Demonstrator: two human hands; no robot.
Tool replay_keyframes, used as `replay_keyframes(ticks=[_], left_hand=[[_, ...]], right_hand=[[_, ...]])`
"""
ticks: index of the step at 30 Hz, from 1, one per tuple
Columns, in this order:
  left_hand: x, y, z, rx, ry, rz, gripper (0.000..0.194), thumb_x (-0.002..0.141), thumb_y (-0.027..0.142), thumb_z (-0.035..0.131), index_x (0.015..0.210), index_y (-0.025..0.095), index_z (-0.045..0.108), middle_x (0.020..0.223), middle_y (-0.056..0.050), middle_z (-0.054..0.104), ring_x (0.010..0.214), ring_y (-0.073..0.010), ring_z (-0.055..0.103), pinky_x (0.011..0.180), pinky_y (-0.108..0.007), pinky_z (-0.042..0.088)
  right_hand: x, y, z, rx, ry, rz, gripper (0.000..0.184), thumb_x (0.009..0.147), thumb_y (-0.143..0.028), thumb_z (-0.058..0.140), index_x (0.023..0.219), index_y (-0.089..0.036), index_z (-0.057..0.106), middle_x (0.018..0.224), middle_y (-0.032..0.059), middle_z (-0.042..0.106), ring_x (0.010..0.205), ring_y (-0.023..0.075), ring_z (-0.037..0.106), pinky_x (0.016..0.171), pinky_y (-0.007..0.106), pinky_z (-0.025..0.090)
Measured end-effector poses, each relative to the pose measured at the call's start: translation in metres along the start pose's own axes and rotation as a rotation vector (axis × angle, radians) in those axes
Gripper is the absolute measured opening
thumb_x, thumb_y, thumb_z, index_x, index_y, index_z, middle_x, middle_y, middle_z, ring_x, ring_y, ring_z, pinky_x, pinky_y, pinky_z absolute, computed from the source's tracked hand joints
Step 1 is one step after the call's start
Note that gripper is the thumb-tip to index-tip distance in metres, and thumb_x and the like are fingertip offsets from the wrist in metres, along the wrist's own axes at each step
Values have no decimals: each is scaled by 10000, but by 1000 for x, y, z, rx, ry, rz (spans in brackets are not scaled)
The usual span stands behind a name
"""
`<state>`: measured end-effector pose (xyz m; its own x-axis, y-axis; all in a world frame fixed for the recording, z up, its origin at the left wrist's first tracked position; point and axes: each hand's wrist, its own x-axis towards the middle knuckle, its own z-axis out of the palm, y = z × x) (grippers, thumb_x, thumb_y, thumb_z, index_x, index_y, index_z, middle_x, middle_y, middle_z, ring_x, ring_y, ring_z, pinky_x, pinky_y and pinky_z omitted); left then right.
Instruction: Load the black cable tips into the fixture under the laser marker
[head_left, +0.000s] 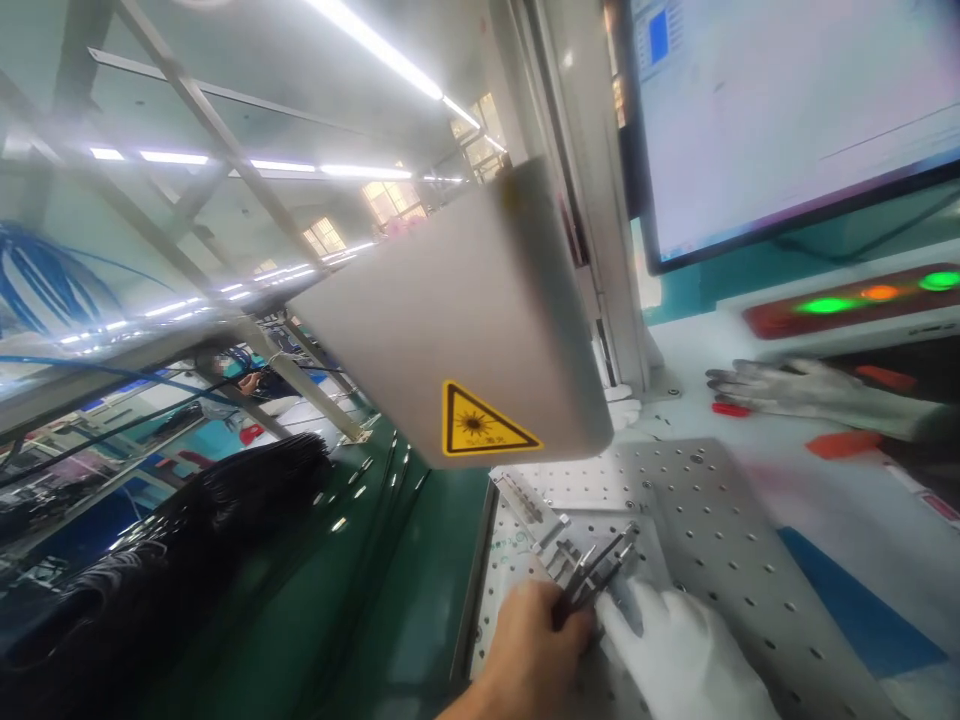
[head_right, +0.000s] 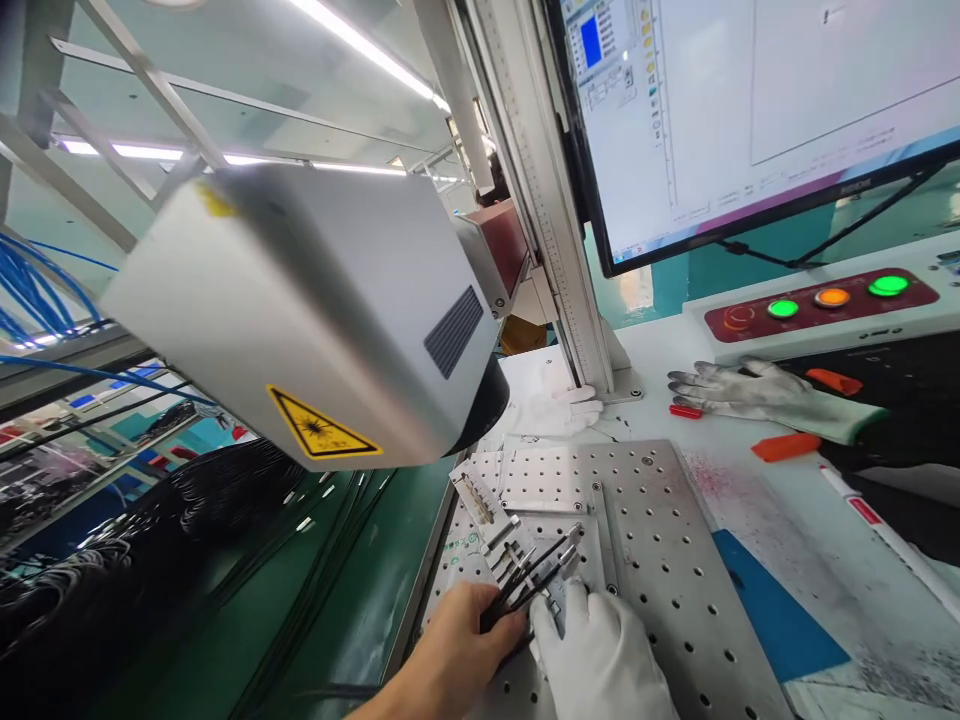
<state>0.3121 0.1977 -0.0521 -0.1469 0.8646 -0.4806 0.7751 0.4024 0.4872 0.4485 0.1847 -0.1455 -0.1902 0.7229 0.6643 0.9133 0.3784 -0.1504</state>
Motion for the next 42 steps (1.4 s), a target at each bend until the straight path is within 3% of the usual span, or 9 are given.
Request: replay_keyframes(ticks=[4,8,15,17,23,34,39,42], left_hand=[[6,-8,11,10,102,-27,323,764,274,629,530,197,420,525,56,302,622,-125,349,642,-271,231],[8,-12,17,3,189,-39,305,718,260,679,515,193,462,526,52,323,653,-136,398,661,-250,290],[1,3,-10,-118,-140,-97,270,736,342,641,557,213,486,520,33,462,536,-121,417,529,-237,293],[1,6,-15,-84,-180,-75,271,728,326,627,537,219,466,501,30,467,505,-116,407,493,-237,267],[2,5,-7,-3,-139,-60,304,787,236,494,514,204,364,486,50,352,496,-84,317,467,-255,163],[1,6,3,-104,-113,-66,302,806,218,477,518,202,385,469,53,358,464,-79,301,456,-247,169],[-2,12,-11,-128,-286,-25,287,816,200,445,529,213,429,458,33,429,411,-102,379,456,-234,271],[-3,13,-26,10,-144,39,297,831,217,472,545,206,392,472,42,387,431,-87,343,479,-234,244]], right_hand=[[-9,3,23,21,20,-2,139,740,-94,659,771,-225,624,684,17,529,636,149,497,609,273,344],[-12,3,24,37,50,-22,121,741,-131,661,794,-237,638,758,31,581,677,160,529,611,276,363],[-12,6,17,66,50,-39,193,741,-142,675,874,-280,702,888,56,652,679,162,551,617,270,417],[-13,6,18,71,51,-41,205,737,-132,680,873,-284,707,886,52,656,682,162,557,617,265,421],[-11,0,18,73,68,-4,166,797,-116,637,865,-252,702,854,62,647,717,168,571,634,269,423],[-19,-6,22,11,-25,57,129,818,-145,628,886,-230,698,894,86,643,816,211,582,724,321,452],[-12,-1,14,40,-70,37,212,791,-100,631,885,-267,722,902,64,668,772,194,611,679,283,478],[-5,1,7,-31,-111,98,160,878,-179,581,868,-209,738,759,75,653,693,181,632,620,250,503]])
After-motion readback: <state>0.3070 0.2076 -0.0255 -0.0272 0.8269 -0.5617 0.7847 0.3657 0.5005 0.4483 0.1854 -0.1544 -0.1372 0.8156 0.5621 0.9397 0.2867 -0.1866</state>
